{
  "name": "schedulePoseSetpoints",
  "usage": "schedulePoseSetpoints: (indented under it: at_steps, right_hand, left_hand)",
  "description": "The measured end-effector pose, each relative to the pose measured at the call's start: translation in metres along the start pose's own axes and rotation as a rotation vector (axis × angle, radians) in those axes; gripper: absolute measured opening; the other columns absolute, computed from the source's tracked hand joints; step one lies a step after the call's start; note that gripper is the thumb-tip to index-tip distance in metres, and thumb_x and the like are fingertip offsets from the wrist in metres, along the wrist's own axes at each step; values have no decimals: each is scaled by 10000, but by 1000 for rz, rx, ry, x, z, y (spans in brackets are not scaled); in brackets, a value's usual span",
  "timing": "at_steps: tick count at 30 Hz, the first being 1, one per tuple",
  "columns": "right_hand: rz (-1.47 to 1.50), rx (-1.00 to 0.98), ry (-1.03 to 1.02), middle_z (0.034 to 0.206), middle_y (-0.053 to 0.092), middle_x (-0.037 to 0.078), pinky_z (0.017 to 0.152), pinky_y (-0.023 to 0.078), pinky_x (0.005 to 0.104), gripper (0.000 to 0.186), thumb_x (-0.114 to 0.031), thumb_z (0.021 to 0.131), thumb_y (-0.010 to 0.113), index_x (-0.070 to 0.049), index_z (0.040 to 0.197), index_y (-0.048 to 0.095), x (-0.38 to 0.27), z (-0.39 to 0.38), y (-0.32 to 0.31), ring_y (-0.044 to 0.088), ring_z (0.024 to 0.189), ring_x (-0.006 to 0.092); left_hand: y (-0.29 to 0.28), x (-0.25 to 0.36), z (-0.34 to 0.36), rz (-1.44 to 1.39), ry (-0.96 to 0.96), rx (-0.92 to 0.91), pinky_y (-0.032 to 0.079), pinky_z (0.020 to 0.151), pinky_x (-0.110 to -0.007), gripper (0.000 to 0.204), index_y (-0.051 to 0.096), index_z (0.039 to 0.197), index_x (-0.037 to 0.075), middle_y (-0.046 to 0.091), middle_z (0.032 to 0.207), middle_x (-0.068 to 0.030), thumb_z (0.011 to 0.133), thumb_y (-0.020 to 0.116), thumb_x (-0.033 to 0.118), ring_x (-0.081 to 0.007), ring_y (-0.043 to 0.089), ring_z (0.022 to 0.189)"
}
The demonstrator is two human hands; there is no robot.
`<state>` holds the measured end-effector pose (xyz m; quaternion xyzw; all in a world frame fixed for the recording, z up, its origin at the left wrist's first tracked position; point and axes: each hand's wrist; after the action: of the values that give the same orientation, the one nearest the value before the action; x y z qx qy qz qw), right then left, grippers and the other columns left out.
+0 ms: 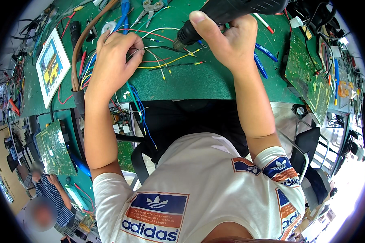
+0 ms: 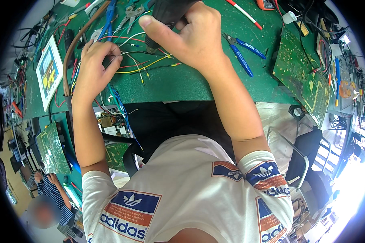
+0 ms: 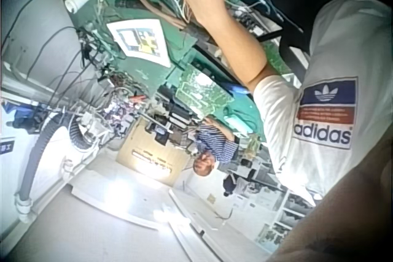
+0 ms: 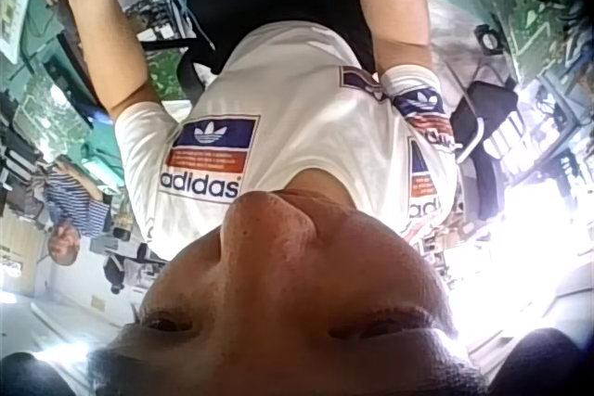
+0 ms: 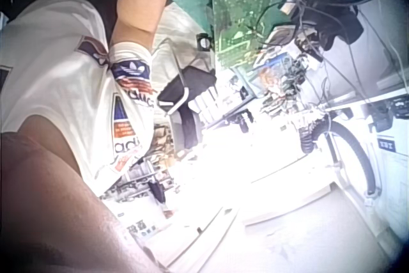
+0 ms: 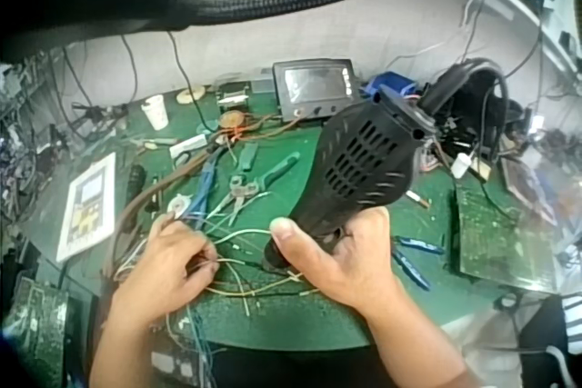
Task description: The person uses a heat gun to apply heat to wire connections and then uses wire strippers and pliers to manipulate electrical wires at a repair bench.
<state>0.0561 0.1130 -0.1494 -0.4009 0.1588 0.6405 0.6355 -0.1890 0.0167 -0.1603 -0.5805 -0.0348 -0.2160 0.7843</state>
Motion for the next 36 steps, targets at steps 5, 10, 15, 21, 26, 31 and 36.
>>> schedulePoseSetpoints:
  at_steps: [5,10,15,21,26,31,36]
  right_hand:
    - [-49,-20,-7,654,666,76,565,485,332,205,-174,862,783,-20,750,708,-1,1,-1,629,569,189]
    - [-47,-20,-2,636,658,74,554,481,336,215,-181,864,782,-25,739,704,-1,1,-1,626,554,194]
    - [-50,7,-27,623,652,75,547,480,339,230,-195,866,784,-25,733,702,4,0,1,629,546,197]
    - [-79,-15,18,615,655,76,534,478,339,232,-199,862,786,-25,733,703,0,0,-1,631,533,197]
    - [-62,0,25,610,657,70,525,475,336,224,-197,857,788,-27,737,707,1,0,0,627,523,192]
    - [-73,-10,29,612,660,72,528,476,334,218,-193,858,787,-27,740,710,-1,1,-1,629,525,193]
    - [-53,-8,18,616,663,77,532,479,336,218,-191,862,783,-23,742,714,-1,1,-1,628,525,196]
  left_hand:
    - [-1,0,0,-6,-4,-11,320,1161,-563,92,621,904,72,607,813,-29,870,701,100,-223,635,824]
    - [-2,0,0,0,-10,-13,343,1133,-529,81,633,901,71,629,795,-44,855,697,87,-246,636,859]
    - [-1,0,1,2,-3,-13,325,1158,-566,96,624,902,68,609,801,-30,870,707,104,-219,639,816]
    - [-1,-1,1,-2,-4,-20,325,1160,-564,99,627,906,68,612,803,-29,870,711,104,-215,644,816]
    - [-2,1,1,-3,-17,-19,352,1124,-513,75,638,900,70,638,783,-53,852,694,84,-261,635,874]
    - [-1,-1,1,3,-5,-17,324,1161,-558,101,628,909,69,610,801,-29,870,713,104,-217,642,810]
    - [-1,-1,1,12,-2,-17,323,1162,-556,103,626,906,70,610,801,-27,868,715,105,-214,642,809]
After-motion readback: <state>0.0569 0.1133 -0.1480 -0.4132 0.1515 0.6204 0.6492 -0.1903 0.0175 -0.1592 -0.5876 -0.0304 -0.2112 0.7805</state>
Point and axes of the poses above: each hand's wrist, its own z-axis towards the middle knuckle, its own y-axis out of the palm, x = y × z
